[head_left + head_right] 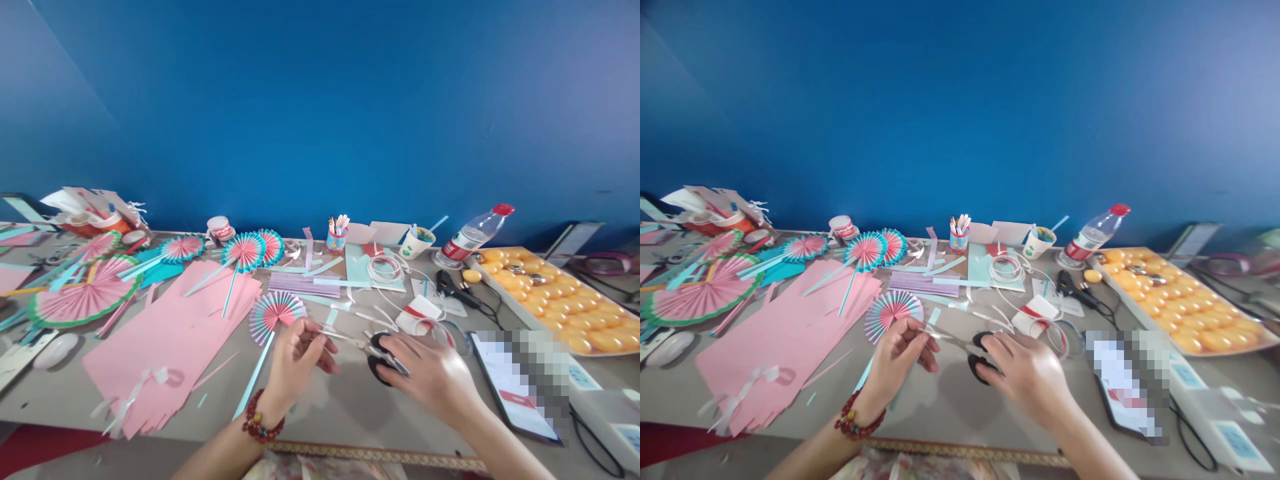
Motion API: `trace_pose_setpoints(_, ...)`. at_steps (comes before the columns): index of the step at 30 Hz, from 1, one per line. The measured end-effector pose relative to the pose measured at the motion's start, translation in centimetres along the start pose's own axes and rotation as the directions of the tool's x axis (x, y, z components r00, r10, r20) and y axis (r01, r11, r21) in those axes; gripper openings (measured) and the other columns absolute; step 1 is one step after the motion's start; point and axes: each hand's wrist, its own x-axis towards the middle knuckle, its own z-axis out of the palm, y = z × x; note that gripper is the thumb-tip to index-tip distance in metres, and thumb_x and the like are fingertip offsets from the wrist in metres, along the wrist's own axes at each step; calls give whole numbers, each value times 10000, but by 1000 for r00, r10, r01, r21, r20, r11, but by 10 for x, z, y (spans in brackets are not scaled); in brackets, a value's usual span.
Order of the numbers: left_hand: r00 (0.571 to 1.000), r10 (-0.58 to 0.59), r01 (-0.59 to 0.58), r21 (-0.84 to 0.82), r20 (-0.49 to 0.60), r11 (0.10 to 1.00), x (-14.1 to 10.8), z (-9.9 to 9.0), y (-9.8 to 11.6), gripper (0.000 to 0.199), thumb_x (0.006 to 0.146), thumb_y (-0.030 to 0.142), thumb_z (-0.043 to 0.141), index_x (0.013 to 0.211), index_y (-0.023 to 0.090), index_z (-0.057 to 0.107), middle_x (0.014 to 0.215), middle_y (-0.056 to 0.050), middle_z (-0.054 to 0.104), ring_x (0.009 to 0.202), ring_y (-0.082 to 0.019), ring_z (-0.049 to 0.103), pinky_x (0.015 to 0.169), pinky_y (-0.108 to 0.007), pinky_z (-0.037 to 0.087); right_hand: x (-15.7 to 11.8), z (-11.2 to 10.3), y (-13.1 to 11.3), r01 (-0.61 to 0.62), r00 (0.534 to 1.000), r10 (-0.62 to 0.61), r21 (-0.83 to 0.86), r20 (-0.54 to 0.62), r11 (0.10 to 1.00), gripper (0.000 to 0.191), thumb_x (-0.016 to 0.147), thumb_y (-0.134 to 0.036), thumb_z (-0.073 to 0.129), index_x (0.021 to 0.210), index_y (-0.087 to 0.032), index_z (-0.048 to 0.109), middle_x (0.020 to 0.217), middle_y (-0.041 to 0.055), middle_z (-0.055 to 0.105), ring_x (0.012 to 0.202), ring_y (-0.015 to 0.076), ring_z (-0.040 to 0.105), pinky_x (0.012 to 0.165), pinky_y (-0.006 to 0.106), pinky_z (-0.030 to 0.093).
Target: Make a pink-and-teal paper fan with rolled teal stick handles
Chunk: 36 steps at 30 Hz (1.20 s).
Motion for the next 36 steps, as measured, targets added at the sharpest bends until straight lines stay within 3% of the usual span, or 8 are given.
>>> trace_pose_setpoints(8,1000,11,-11,-16,23,1000,0,0,1,322,864,450,650,886,184,470,737,-11,703,509,-149,684,513,-251,533,5,-1,2,96,995,-100,-113,-29,989,410,1027,-449,351,912,-211,665,824,47,731,673,175,658,629,289,429)
trace_pose_setpoints(13,999,-12,14,-54,42,998,0,0,0,337,844,444,678,862,183,466,708,-13,701,488,-143,672,496,-242,526,8,-2,6,115,992,-119,-106,-35,988,373,1015,-417,378,835,-222,640,749,22,715,615,165,639,602,282,412)
trace_pose_setpoints(16,997,-37,42,-79,65,996,1,-2,-3,344,828,439,696,859,180,471,700,-13,694,472,-137,657,486,-245,525,9,-5,13,25,994,-22,27,-109,999,284,971,-418,469,829,-233,633,724,9,715,617,156,651,596,257,428)
trace_pose_setpoints(18,997,-41,45,-76,64,996,2,-3,-4,337,839,442,682,860,181,471,703,-11,689,473,-132,650,484,-248,526,7,-5,21,-134,981,148,108,-129,985,245,929,-441,517,848,-236,625,672,-1,690,559,145,625,557,244,425)
trace_pose_setpoints(22,998,23,-25,35,64,999,2,-7,-7,292,889,432,622,879,174,486,747,-16,682,493,-117,646,508,-246,527,-2,6,40,-458,887,461,81,-16,885,288,827,-506,594,966,-254,596,676,-21,667,534,158,609,504,246,403)
trace_pose_setpoints(28,998,33,-38,94,58,995,2,-10,-14,285,898,433,611,918,173,497,746,-22,680,542,-132,663,546,-248,513,-22,48,25,-525,805,519,-62,288,849,127,800,-346,607,837,-244,542,674,-26,620,542,170,607,480,241,342)
trace_pose_setpoints(32,998,20,-23,51,55,998,2,-9,-17,261,898,407,634,879,163,543,788,-57,704,678,-153,680,641,-267,516,-20,51,17,-455,828,433,-26,355,890,65,798,-273,619,833,-226,593,969,46,633,740,196,654,557,257,408)
trace_pose_setpoints(36,993,-77,93,-174,95,980,2,-6,-19,252,831,350,732,839,153,576,775,-38,686,683,-114,625,697,-248,491,-6,34,10,-437,883,326,344,337,831,143,884,-368,590,882,-233,638,936,43,625,783,188,625,700,297,487)
